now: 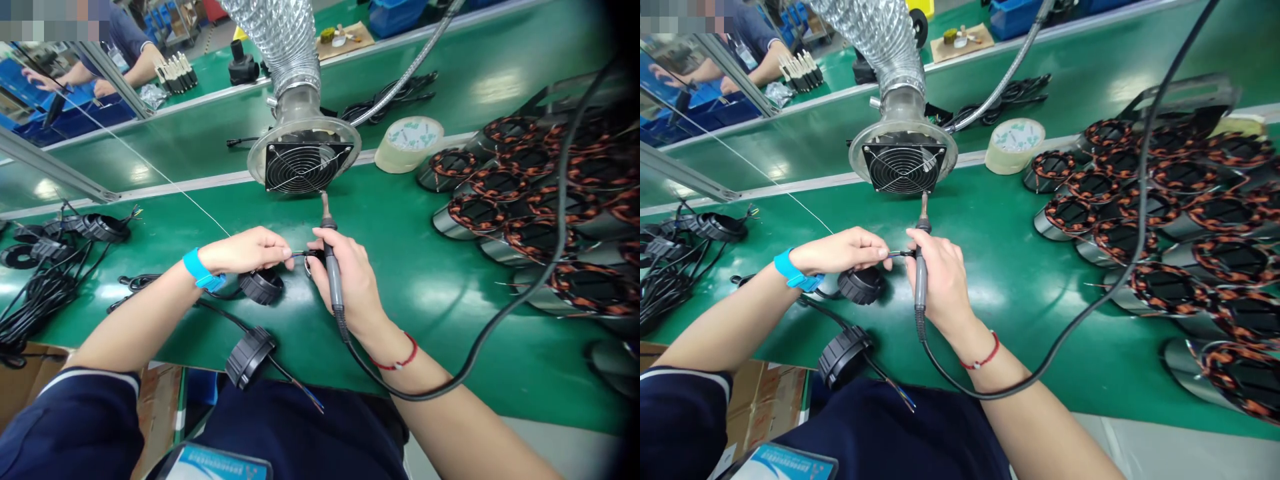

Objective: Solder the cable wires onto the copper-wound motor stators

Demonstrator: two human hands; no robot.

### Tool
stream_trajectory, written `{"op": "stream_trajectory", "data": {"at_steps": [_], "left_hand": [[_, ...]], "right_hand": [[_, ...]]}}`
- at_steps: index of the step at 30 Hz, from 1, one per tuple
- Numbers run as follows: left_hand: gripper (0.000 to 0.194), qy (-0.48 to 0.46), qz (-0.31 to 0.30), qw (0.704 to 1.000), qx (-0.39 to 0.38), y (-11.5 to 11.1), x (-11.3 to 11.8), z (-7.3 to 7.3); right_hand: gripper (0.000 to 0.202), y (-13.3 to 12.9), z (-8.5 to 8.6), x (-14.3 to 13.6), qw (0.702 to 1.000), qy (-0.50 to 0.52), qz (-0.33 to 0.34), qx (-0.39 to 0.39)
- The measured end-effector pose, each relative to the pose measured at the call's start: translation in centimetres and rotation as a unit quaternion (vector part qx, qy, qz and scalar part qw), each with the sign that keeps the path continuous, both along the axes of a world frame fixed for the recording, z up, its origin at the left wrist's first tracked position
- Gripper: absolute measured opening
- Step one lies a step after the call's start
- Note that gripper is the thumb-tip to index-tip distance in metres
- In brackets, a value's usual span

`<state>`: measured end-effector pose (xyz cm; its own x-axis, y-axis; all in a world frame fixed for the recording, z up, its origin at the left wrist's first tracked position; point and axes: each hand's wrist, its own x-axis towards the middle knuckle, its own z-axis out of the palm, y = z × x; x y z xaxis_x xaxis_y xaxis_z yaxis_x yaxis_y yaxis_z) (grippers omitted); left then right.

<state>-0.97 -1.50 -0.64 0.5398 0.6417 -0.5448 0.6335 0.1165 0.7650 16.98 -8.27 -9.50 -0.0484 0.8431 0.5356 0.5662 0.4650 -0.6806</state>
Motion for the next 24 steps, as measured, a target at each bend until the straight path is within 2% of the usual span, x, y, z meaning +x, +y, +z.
{"op": "stream_trajectory", "data": {"at_steps": [2,5,9,13,15,17,19,20,22,24], "left_hand": [[0.031,0.003,0.034,0.999,0.042,0.3,-0.7,-0.5],[0.028,-0.019,0.157,0.981,0.114,2.0,-2.7,-1.7],[0.029,0.011,0.3,0.92,0.254,5.5,-7.2,-2.9],[0.025,0.089,0.359,0.862,0.345,7.5,-11.8,-3.0],[0.021,0.107,0.385,0.834,0.379,7.1,-13.2,-2.5],[0.02,0.116,0.398,0.817,0.401,5.9,-13.5,-1.6],[0.02,0.112,0.392,0.818,0.404,4.0,-12.8,-0.3],[0.019,0.098,0.386,0.828,0.394,2.9,-12.2,0.4],[0.016,0.031,0.376,0.863,0.337,0.6,-10.6,1.7],[0.016,-0.069,0.348,0.903,0.242,-1.6,-8.7,2.5]], "right_hand": [[0.038,0.0,-0.1,0.1,1.0,0.006,-0.007,0.001],[0.041,0.0,-0.4,0.7,1.0,0.021,-0.018,0.008],[0.039,0.0,-0.8,1.3,0.999,0.033,-0.031,0.002],[0.037,0.1,-0.9,1.3,0.999,0.025,-0.03,0.003],[0.036,0.1,-0.9,1.2,0.999,0.02,-0.025,0.001],[0.033,0.0,-0.9,1.2,1.0,0.023,-0.019,0.002],[0.03,-0.1,-1.0,1.2,1.0,0.027,-0.013,0.004],[0.03,-0.1,-1.1,1.2,0.999,0.03,-0.012,0.003],[0.032,-0.4,-1.0,1.1,0.999,0.043,-0.004,-0.007],[0.034,-0.7,-0.6,0.8,0.997,0.069,0.017,-0.027]]}}
